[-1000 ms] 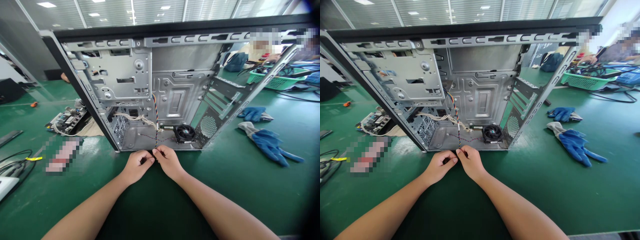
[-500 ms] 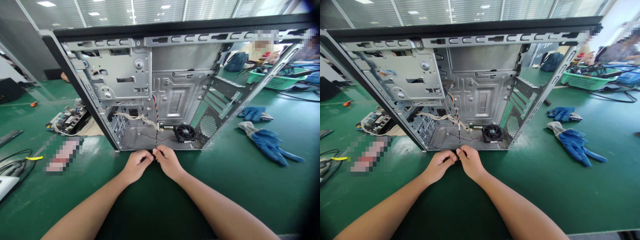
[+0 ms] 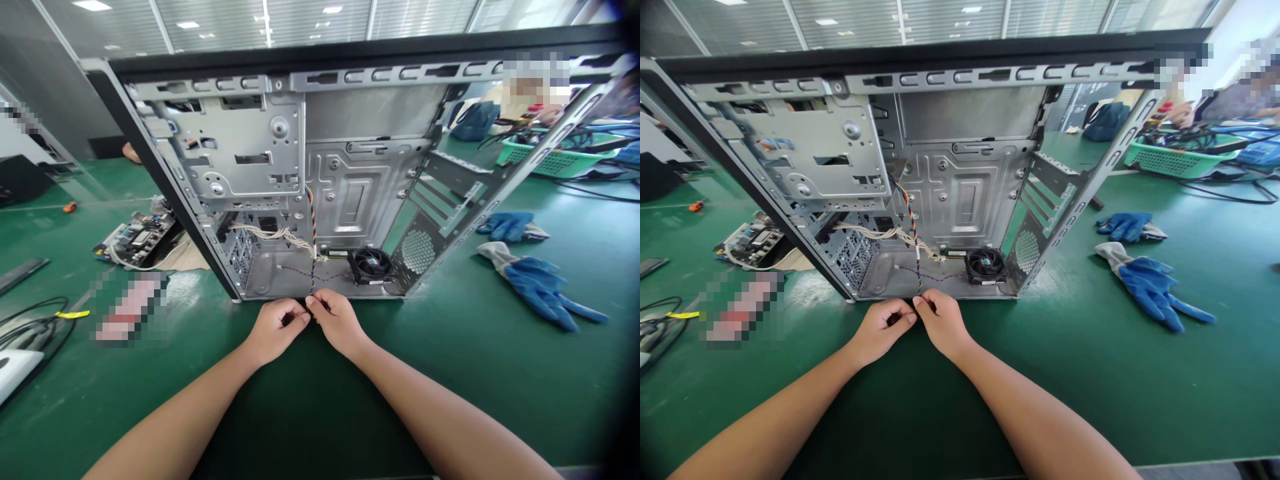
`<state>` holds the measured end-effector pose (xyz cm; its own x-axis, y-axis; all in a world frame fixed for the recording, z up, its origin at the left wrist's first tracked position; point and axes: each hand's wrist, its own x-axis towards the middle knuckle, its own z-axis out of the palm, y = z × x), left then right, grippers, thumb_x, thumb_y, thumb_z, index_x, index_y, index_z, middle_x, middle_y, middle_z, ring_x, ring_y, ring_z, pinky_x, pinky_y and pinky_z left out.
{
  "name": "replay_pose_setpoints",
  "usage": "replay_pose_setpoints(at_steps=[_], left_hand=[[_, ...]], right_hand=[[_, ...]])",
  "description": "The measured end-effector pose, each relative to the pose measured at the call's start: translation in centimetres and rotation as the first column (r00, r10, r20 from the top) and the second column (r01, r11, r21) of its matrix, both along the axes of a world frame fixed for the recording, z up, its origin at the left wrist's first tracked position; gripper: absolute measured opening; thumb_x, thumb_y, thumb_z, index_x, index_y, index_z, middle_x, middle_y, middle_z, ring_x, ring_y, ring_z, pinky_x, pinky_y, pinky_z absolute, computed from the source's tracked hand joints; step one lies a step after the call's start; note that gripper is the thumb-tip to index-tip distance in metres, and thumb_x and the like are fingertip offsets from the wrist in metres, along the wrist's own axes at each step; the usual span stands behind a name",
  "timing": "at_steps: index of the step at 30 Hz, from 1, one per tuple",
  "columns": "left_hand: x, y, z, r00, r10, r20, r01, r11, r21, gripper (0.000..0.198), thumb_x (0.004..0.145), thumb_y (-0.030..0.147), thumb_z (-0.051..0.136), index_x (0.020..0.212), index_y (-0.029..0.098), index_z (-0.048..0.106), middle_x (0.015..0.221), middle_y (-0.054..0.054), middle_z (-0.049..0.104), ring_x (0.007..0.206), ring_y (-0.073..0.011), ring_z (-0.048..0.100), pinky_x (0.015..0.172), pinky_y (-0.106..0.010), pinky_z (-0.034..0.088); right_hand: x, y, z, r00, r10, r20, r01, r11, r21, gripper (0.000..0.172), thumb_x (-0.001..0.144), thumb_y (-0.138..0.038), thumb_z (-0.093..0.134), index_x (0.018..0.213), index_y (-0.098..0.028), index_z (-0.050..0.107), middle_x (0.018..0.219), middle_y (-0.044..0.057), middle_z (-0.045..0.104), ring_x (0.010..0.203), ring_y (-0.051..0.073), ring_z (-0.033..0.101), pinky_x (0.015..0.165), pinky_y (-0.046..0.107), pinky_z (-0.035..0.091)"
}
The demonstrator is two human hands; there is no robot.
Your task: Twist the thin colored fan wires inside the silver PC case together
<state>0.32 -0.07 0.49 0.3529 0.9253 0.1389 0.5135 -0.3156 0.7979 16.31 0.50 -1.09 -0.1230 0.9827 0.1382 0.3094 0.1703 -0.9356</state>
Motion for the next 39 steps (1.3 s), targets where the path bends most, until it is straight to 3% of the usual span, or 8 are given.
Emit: replay_pose_setpoints(at_steps=[17,26,39], left_hand=[[-0.22,0.19,-0.32,1.000,-0.029,-0.001,0.029,0.998,0.051,0.022,0.087,0.026,0.054,0.068,0.015,0.059,0.064,0.002,0.057,0.060,-0.0100,0.049,0.060,-0.023,0.036],[-0.08,0.00,-0.25,1.000,-0.023,-0.012,0.023,0.999,0.025,0.019,0.085,0.027,0.055,0.071,0.015,0.062,0.067,0.001,0.061,0.059,-0.0104,0.050,0.056,-0.022,0.036],[-0.14,0.10,-0.17,0.999,-0.044,0.016,0.044,0.999,0.017,0.022,0.088,0.026,0.052,0.071,0.016,0.062,0.067,0.001,0.062,0.065,-0.0119,0.054,0.064,-0.023,0.040]], right_hand=[[0.01,-0.03,0.28,0.999,-0.004,0.035,0.003,1.000,0.007,0.033,0.088,-0.038,0.048,0.059,-0.021,0.042,0.053,-0.004,0.043,0.053,0.012,0.040,0.052,0.025,0.031],[-0.01,0.01,0.21,0.999,-0.006,0.051,0.006,1.000,0.012,0.032,0.087,-0.037,0.047,0.060,-0.020,0.045,0.055,-0.003,0.044,0.055,0.012,0.041,0.053,0.026,0.032],[0.04,-0.25,0.16,0.997,-0.005,0.077,0.000,0.998,0.062,0.032,0.090,-0.034,0.045,0.060,-0.021,0.042,0.055,-0.003,0.044,0.055,0.012,0.041,0.053,0.025,0.032]])
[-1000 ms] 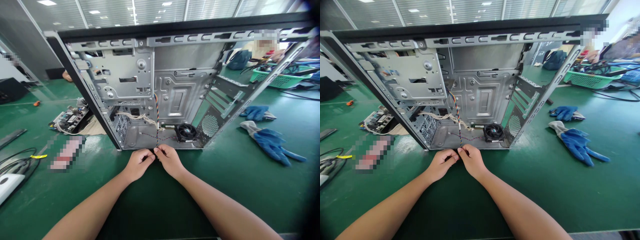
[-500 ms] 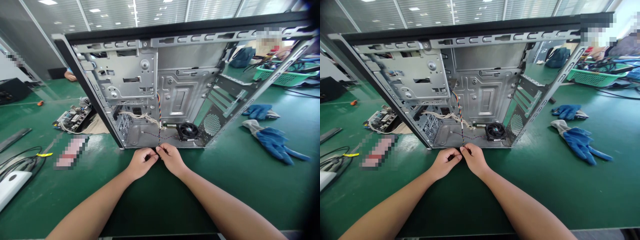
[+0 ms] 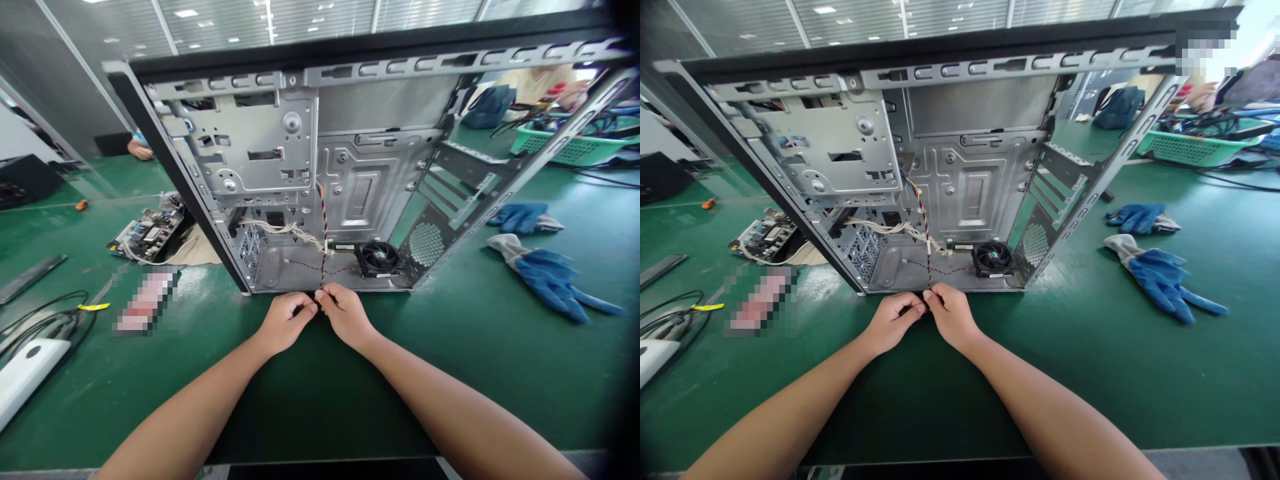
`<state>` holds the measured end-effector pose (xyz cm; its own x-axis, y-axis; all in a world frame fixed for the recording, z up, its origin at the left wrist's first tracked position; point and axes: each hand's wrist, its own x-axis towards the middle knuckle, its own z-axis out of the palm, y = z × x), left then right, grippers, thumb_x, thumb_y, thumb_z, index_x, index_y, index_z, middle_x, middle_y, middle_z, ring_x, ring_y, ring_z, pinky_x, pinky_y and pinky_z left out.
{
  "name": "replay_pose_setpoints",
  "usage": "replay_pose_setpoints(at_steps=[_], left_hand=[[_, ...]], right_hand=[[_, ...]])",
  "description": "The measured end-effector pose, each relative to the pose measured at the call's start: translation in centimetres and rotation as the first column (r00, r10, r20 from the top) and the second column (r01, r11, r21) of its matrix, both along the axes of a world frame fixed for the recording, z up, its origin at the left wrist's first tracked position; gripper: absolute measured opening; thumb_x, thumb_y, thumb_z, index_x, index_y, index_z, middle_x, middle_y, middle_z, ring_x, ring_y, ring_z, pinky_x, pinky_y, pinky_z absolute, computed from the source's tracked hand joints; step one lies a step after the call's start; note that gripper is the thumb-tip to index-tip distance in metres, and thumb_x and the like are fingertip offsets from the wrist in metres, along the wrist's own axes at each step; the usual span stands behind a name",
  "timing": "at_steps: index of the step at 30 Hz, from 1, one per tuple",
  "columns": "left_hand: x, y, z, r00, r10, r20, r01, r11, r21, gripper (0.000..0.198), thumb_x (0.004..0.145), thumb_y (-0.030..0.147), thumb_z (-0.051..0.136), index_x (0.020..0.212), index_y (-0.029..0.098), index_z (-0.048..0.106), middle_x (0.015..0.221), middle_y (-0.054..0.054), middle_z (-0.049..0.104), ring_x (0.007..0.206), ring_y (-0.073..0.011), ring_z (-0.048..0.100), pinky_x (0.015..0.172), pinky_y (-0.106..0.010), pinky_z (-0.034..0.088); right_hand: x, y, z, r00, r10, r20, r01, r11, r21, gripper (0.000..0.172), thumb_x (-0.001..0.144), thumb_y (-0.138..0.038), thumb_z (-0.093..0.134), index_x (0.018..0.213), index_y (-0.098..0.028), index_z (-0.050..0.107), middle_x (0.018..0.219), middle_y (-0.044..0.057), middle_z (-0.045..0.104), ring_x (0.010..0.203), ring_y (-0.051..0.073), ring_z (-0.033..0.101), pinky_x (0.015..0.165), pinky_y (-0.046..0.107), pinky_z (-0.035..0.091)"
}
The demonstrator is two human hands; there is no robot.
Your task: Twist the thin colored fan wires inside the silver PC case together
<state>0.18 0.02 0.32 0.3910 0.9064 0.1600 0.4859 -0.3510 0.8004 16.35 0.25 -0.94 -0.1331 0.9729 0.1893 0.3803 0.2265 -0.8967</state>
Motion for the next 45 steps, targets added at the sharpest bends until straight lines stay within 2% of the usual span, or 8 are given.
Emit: replay_pose_setpoints(at_steps=[5,11,20,24,29,35,41,45], left_hand=[[0.02,0.02,0.12,1.000,-0.002,0.005,0.002,1.000,-0.029,0.023,0.088,0.026,0.052,0.070,0.015,0.062,0.067,0.001,0.061,0.063,-0.0117,0.054,0.062,-0.023,0.040],[0.09,-0.18,0.05,0.999,0.027,-0.038,-0.025,0.998,0.058,0.016,0.085,0.025,0.055,0.073,0.016,0.062,0.069,0.001,0.062,0.062,-0.0113,0.053,0.060,-0.023,0.039],[0.15,-0.38,-0.26,0.998,0.061,-0.010,-0.060,0.996,0.062,0.011,0.082,0.028,0.060,0.080,0.018,0.060,0.065,0.002,0.060,0.058,-0.0102,0.052,0.056,-0.022,0.040],[0.18,-0.30,-0.07,0.999,0.041,-0.026,-0.038,0.993,0.108,0.013,0.084,0.025,0.057,0.074,0.017,0.059,0.067,0.002,0.060,0.061,-0.0109,0.053,0.061,-0.023,0.040],[0.15,-0.24,0.22,0.997,0.054,-0.054,-0.046,0.987,0.152,0.014,0.084,0.023,0.057,0.071,0.017,0.060,0.069,0.000,0.060,0.065,-0.0124,0.054,0.064,-0.025,0.040],[0.01,0.04,0.02,0.998,0.047,-0.030,-0.045,0.996,0.075,0.020,0.086,0.027,0.055,0.069,0.016,0.061,0.066,0.001,0.059,0.062,-0.0120,0.051,0.062,-0.024,0.039],[-0.17,0.19,-0.10,0.999,-0.010,0.046,0.012,0.999,-0.048,0.027,0.088,0.031,0.051,0.068,0.015,0.059,0.063,0.001,0.057,0.061,-0.0116,0.051,0.059,-0.023,0.038],[-0.07,-0.02,-0.06,1.000,0.021,-0.021,-0.020,0.999,0.046,0.024,0.087,0.028,0.053,0.067,0.016,0.058,0.062,0.002,0.055,0.059,-0.0112,0.049,0.059,-0.023,0.037]], right_hand=[[-0.03,0.03,0.02,1.000,0.027,0.002,-0.027,1.000,0.012,0.032,0.091,-0.033,0.043,0.062,-0.021,0.043,0.057,-0.003,0.046,0.056,0.013,0.043,0.055,0.026,0.033],[0.01,0.19,-0.15,1.000,-0.016,0.020,0.015,1.000,0.019,0.033,0.089,-0.034,0.046,0.060,-0.021,0.042,0.056,-0.003,0.043,0.056,0.012,0.041,0.054,0.025,0.032],[-0.16,0.15,-0.35,0.999,-0.031,-0.017,0.032,0.999,0.035,0.029,0.086,-0.034,0.051,0.061,-0.020,0.046,0.056,-0.003,0.044,0.055,0.012,0.041,0.053,0.025,0.033],[-0.11,0.20,-0.37,0.999,-0.050,-0.022,0.050,0.998,0.028,0.026,0.085,-0.035,0.053,0.064,-0.020,0.049,0.058,-0.003,0.047,0.056,0.012,0.042,0.054,0.025,0.033],[-0.03,0.05,-0.17,0.999,-0.038,-0.010,0.038,0.999,0.034,0.031,0.086,-0.035,0.051,0.060,-0.021,0.044,0.055,-0.004,0.043,0.055,0.012,0.040,0.053,0.026,0.032],[-0.20,0.00,-0.03,1.000,-0.015,0.020,0.014,0.998,0.054,0.031,0.088,-0.032,0.048,0.060,-0.021,0.041,0.056,-0.004,0.040,0.055,0.012,0.038,0.053,0.026,0.030],[-0.25,-0.20,0.07,1.000,0.001,-0.012,0.000,0.998,0.057,0.030,0.089,-0.032,0.045,0.062,-0.021,0.040,0.058,-0.004,0.040,0.056,0.012,0.038,0.054,0.026,0.031],[-0.14,-0.23,0.18,0.999,-0.010,-0.035,0.012,0.998,0.055,0.030,0.088,-0.033,0.049,0.061,-0.021,0.041,0.057,-0.004,0.040,0.056,0.012,0.039,0.054,0.025,0.031]])
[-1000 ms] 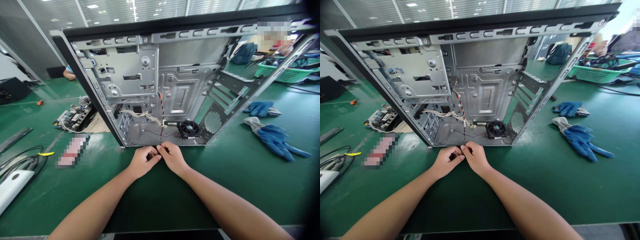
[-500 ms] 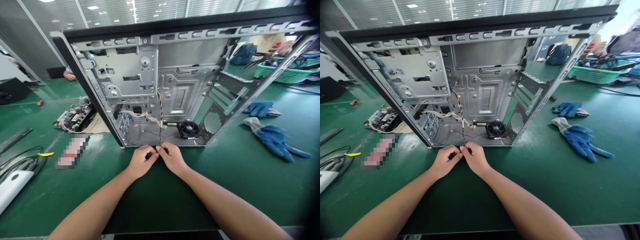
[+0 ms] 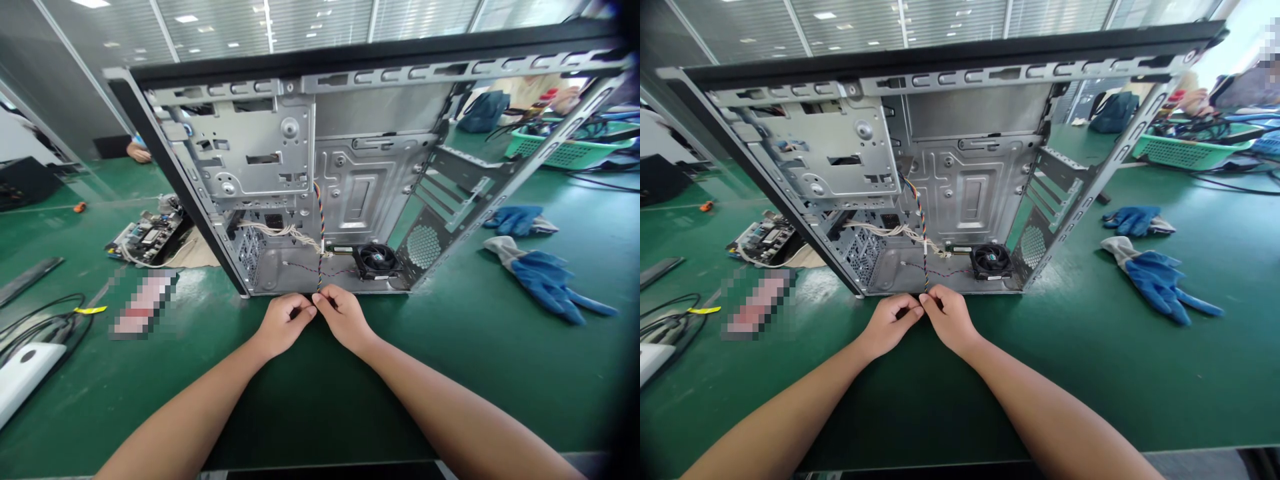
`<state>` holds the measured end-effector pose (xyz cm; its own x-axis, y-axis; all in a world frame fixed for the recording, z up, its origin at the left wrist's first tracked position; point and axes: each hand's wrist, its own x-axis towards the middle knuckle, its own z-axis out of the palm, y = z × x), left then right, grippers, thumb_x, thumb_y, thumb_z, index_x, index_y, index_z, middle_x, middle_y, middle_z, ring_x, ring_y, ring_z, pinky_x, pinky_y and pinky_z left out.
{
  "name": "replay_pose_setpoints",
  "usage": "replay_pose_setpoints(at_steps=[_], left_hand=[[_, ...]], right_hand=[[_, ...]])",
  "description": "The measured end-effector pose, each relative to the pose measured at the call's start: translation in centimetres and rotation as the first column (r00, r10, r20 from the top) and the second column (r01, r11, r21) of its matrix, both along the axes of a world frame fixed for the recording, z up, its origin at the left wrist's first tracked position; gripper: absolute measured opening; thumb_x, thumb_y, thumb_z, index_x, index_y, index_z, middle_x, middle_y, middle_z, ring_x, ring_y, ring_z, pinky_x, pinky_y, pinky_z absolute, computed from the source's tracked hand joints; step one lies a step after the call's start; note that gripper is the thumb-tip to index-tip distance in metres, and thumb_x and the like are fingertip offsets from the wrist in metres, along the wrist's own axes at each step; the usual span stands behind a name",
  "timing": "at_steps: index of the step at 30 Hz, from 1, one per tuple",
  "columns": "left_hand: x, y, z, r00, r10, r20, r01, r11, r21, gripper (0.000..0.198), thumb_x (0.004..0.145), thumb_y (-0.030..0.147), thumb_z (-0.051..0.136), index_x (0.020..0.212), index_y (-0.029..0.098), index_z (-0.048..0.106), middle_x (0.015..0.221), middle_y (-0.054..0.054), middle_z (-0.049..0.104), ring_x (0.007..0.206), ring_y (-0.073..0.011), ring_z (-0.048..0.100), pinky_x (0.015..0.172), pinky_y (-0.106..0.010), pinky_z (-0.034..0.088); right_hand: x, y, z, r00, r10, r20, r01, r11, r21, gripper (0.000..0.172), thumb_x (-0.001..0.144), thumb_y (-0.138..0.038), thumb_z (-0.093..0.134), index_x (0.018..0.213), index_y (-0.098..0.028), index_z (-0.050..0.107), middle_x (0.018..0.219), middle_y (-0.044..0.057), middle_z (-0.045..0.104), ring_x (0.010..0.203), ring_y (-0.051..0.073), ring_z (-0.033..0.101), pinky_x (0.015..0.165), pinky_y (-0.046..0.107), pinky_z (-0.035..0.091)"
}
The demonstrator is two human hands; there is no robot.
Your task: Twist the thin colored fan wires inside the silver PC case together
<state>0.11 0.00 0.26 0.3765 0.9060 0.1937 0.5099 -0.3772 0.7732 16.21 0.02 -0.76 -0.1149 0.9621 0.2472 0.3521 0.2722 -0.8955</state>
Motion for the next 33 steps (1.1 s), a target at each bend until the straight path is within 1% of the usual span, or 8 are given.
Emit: replay_pose_setpoints(at_steps=[4,8,11,17,22,27,30,33], left_hand=[[0.20,-0.38,0.28,0.997,0.000,-0.079,0.011,0.991,0.130,0.021,0.087,0.024,0.053,0.068,0.017,0.057,0.066,0.001,0.056,0.064,-0.0124,0.052,0.064,-0.025,0.038],[0.21,-0.61,0.43,0.989,0.002,-0.146,0.031,0.975,0.219,0.018,0.088,0.023,0.053,0.072,0.017,0.058,0.069,-0.001,0.058,0.069,-0.0145,0.053,0.067,-0.027,0.040],[0.15,-0.60,0.31,0.983,0.005,-0.186,0.044,0.965,0.259,0.017,0.088,0.024,0.052,0.074,0.017,0.058,0.070,-0.002,0.058,0.070,-0.0155,0.053,0.067,-0.028,0.040],[0.14,-0.51,-0.04,0.986,-0.003,-0.166,0.042,0.971,0.234,0.020,0.091,0.022,0.048,0.073,0.018,0.056,0.070,-0.001,0.055,0.070,-0.0150,0.052,0.066,-0.027,0.040],[0.21,-0.46,0.07,0.990,-0.012,-0.141,0.035,0.986,0.162,0.023,0.092,0.023,0.046,0.071,0.018,0.054,0.069,0.000,0.054,0.068,-0.0140,0.052,0.065,-0.027,0.040],[0.26,-0.34,0.19,0.993,-0.036,-0.114,0.047,0.995,0.093,0.024,0.093,0.022,0.046,0.072,0.017,0.056,0.070,0.000,0.057,0.067,-0.0132,0.053,0.064,-0.026,0.040],[0.24,-0.34,0.12,0.993,-0.027,-0.112,0.039,0.994,0.102,0.022,0.091,0.022,0.048,0.071,0.017,0.057,0.069,0.000,0.058,0.066,-0.0127,0.054,0.064,-0.025,0.040],[0.21,-0.47,-0.02,0.993,-0.005,-0.117,0.024,0.987,0.161,0.017,0.089,0.023,0.053,0.074,0.017,0.058,0.070,0.000,0.059,0.067,-0.0133,0.055,0.065,-0.026,0.041]], right_hand=[[0.09,0.17,-0.01,1.000,0.001,0.011,-0.001,1.000,-0.006,0.028,0.086,-0.033,0.051,0.062,-0.021,0.045,0.057,-0.004,0.043,0.056,0.012,0.040,0.054,0.025,0.032],[0.11,0.19,0.02,1.000,-0.010,0.004,0.010,1.000,-0.012,0.026,0.085,-0.034,0.053,0.063,-0.020,0.047,0.057,-0.004,0.044,0.055,0.012,0.041,0.053,0.025,0.032],[0.09,0.16,-0.02,1.000,-0.008,0.008,0.008,1.000,-0.013,0.027,0.085,-0.033,0.052,0.063,-0.020,0.047,0.058,-0.004,0.044,0.056,0.012,0.041,0.054,0.025,0.032],[0.12,0.34,-0.30,1.000,0.002,0.021,-0.002,1.000,0.000,0.030,0.087,-0.033,0.050,0.061,-0.020,0.042,0.058,-0.004,0.041,0.056,0.012,0.038,0.054,0.025,0.031],[0.12,0.36,-0.01,1.000,0.015,0.005,-0.015,1.000,-0.016,0.031,0.087,-0.034,0.049,0.061,-0.021,0.041,0.057,-0.004,0.040,0.055,0.012,0.038,0.053,0.025,0.031],[0.14,0.34,0.17,1.000,0.030,-0.006,-0.030,0.999,-0.036,0.031,0.087,-0.034,0.048,0.060,-0.021,0.041,0.056,-0.004,0.041,0.055,0.012,0.039,0.053,0.025,0.032],[0.16,0.36,0.05,1.000,0.019,-0.008,-0.019,0.999,-0.030,0.030,0.086,-0.034,0.049,0.060,-0.021,0.042,0.056,-0.004,0.040,0.055,0.012,0.039,0.053,0.024,0.032],[0.17,0.33,-0.03,1.000,0.001,-0.006,-0.001,1.000,-0.026,0.029,0.085,-0.033,0.051,0.060,-0.020,0.044,0.056,-0.004,0.041,0.054,0.011,0.039,0.052,0.024,0.032]])
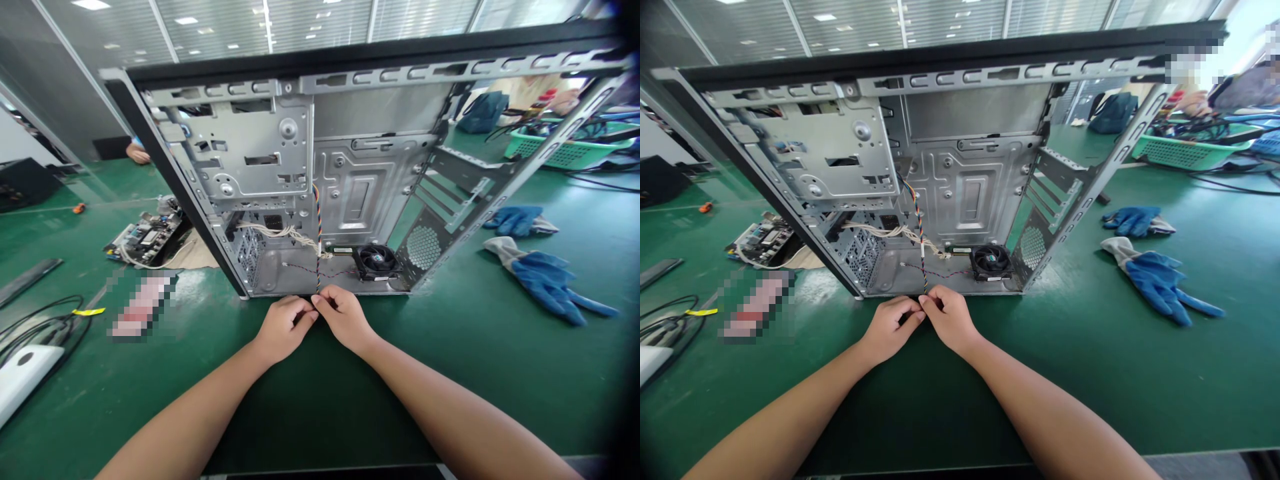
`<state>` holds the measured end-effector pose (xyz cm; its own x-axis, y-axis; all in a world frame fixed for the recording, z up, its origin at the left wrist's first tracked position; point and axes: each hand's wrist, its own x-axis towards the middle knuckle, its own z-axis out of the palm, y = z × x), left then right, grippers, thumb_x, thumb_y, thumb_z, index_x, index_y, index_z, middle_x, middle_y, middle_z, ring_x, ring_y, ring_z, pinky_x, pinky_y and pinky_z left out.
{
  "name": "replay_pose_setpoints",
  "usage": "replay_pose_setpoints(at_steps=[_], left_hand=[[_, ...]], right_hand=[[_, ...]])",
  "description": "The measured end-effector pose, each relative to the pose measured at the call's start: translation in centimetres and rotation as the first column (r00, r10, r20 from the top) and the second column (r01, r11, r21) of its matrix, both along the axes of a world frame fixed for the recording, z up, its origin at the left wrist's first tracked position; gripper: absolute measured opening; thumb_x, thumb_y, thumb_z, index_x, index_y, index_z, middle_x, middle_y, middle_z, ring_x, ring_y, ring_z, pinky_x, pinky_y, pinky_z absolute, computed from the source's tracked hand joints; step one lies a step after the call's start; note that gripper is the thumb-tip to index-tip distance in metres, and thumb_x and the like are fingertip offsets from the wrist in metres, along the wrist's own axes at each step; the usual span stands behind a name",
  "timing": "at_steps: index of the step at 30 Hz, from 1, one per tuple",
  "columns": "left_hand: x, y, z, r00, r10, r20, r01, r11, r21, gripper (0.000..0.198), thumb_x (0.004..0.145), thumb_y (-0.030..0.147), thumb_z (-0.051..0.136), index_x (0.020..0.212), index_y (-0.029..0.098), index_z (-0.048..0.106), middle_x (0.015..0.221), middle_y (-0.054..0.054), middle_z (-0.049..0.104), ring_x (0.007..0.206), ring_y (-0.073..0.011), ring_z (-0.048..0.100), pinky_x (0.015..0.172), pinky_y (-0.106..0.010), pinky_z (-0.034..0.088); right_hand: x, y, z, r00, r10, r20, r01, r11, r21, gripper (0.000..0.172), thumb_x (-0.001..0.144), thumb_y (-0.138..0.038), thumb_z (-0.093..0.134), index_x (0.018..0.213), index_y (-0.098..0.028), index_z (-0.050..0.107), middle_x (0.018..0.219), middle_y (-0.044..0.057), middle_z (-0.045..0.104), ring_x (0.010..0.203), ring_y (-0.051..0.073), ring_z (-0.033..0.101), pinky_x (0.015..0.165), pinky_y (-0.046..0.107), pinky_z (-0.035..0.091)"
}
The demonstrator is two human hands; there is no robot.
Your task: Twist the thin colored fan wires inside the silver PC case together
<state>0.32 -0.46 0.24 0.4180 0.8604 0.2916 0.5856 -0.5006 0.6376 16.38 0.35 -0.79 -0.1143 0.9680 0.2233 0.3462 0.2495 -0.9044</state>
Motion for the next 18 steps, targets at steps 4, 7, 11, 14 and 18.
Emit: replay_pose_setpoints(at_steps=[4,7,11,14,18], left_hand=[[0.01,-0.15,-0.20,1.000,-0.007,0.009,0.007,0.998,0.064,0.011,0.085,0.025,0.060,0.076,0.017,0.057,0.071,0.000,0.059,0.069,-0.0141,0.055,0.065,-0.026,0.043],[0.05,-0.12,-0.27,1.000,-0.002,0.019,0.000,0.997,0.073,0.015,0.082,0.029,0.064,0.075,0.018,0.056,0.070,0.000,0.059,0.068,-0.0141,0.055,0.064,-0.025,0.043],[0.08,-0.13,-0.27,1.000,0.020,0.016,-0.021,0.996,0.085,0.017,0.082,0.029,0.064,0.072,0.018,0.055,0.066,0.001,0.058,0.064,-0.0130,0.054,0.062,-0.025,0.043],[0.06,-0.24,-0.31,0.998,0.046,0.037,-0.048,0.997,0.066,0.015,0.081,0.028,0.065,0.073,0.018,0.057,0.067,0.001,0.061,0.062,-0.0123,0.056,0.061,-0.024,0.043],[-0.01,-0.27,-0.44,0.996,0.070,0.053,-0.072,0.997,0.034,0.011,0.080,0.025,0.066,0.074,0.018,0.060,0.069,0.001,0.065,0.064,-0.0127,0.059,0.063,-0.024,0.044]], right_hand=[[-0.03,-0.14,0.09,1.000,0.003,-0.010,-0.003,1.000,-0.003,0.026,0.084,-0.031,0.053,0.061,-0.020,0.047,0.055,-0.004,0.044,0.054,0.011,0.040,0.052,0.024,0.033],[-0.06,-0.23,0.15,1.000,0.004,-0.007,-0.004,1.000,-0.004,0.025,0.084,-0.030,0.054,0.061,-0.020,0.048,0.055,-0.004,0.045,0.053,0.011,0.041,0.052,0.024,0.033],[-0.07,-0.27,0.07,1.000,0.005,0.006,-0.005,1.000,-0.001,0.026,0.084,-0.030,0.054,0.061,-0.020,0.048,0.055,-0.004,0.046,0.053,0.011,0.041,0.052,0.024,0.033],[-0.07,-0.24,0.01,1.000,-0.004,0.008,0.004,1.000,-0.001,0.027,0.084,-0.030,0.054,0.060,-0.020,0.048,0.055,-0.004,0.045,0.053,0.011,0.041,0.052,0.024,0.033],[-0.07,-0.18,0.05,1.000,-0.010,0.008,0.010,1.000,0.009,0.028,0.084,-0.030,0.054,0.059,-0.020,0.045,0.054,-0.005,0.042,0.052,0.011,0.039,0.051,0.024,0.031]])
